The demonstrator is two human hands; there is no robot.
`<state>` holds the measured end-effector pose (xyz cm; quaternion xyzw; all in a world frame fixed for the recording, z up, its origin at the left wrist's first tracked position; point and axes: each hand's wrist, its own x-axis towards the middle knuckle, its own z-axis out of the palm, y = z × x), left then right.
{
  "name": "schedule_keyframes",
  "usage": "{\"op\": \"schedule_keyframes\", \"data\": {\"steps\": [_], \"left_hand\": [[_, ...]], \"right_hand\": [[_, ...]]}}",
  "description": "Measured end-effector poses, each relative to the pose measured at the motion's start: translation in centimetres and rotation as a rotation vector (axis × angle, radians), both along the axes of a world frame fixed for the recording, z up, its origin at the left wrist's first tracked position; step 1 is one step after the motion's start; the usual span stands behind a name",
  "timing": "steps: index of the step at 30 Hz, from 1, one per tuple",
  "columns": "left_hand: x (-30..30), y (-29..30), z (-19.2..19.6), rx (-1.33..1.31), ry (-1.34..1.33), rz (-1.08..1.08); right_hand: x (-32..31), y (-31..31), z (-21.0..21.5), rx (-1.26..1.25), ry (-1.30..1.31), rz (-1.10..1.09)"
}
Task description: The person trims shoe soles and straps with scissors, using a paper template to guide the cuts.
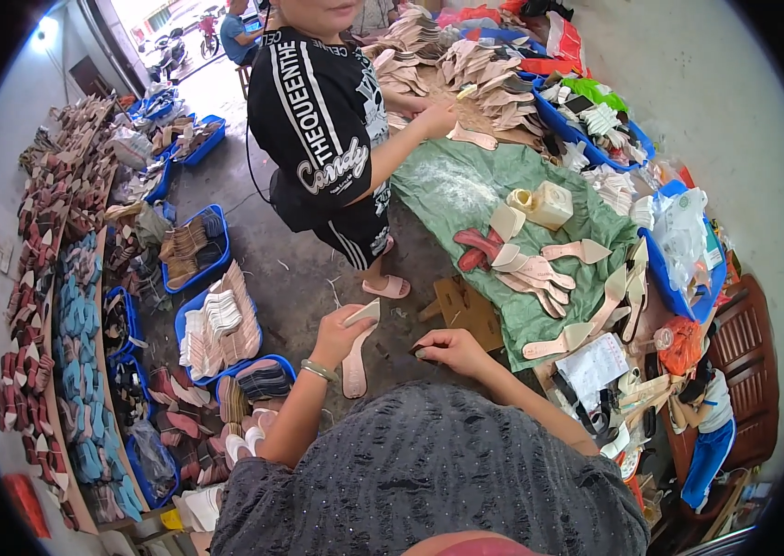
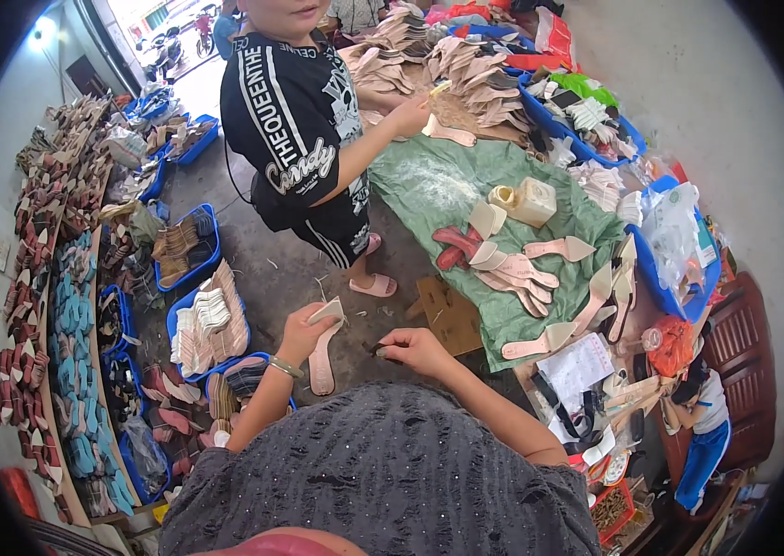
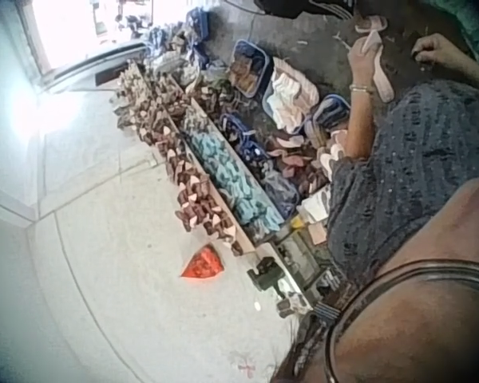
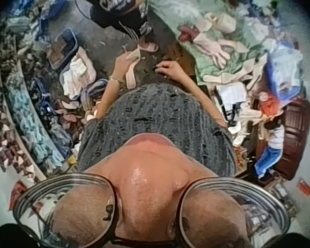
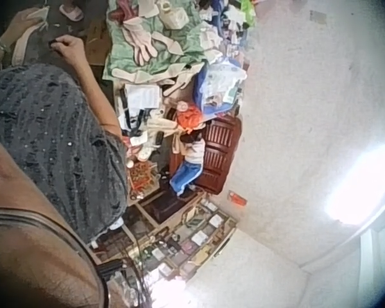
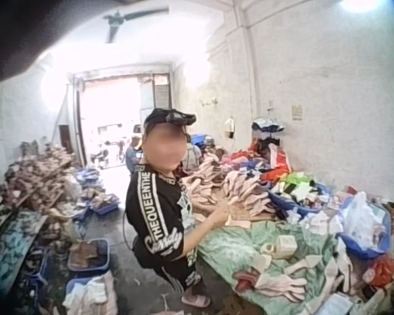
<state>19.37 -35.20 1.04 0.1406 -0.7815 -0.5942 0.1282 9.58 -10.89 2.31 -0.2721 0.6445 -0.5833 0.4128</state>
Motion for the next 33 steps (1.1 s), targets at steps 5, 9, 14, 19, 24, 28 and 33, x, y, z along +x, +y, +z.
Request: {"op": "schedule_keyframes", "data": {"steps": [5,9,14,19,24,28,33], "left_hand": [[-1.5,0.6,0.9,0.027,-0.036,-0.076],[-6.6,5.0,5.4,-0.002,0.034,-0.5],[-17.0,18.5,11.1,-0.119,0.02,-1.575],[-12.8,36.3,9.6,0.05,-0.031,-2.175],[-2.1,45.8,5.0,0.061,0.164,-2.462],[-0.9,47.7,-0.4,-0.157,-0.046,-2.477],[-8.6,42.8,1.7,-0.033,-0.343,-2.132]], "right_hand": [[-1.1,1.8,1.3,-0.025,0.088,-0.062],[-0.9,8.7,4.5,-0.181,-0.096,-0.335],[7.9,25.1,6.3,-0.051,-0.241,-0.576],[24.9,38.4,7.4,-0.022,-0.087,-1.173],[40.0,45.0,3.7,-0.201,0.026,-1.625],[41.6,44.4,2.7,-0.131,-0.09,-1.812],[32.5,39.0,2.5,-0.301,-0.106,-1.427]]}}
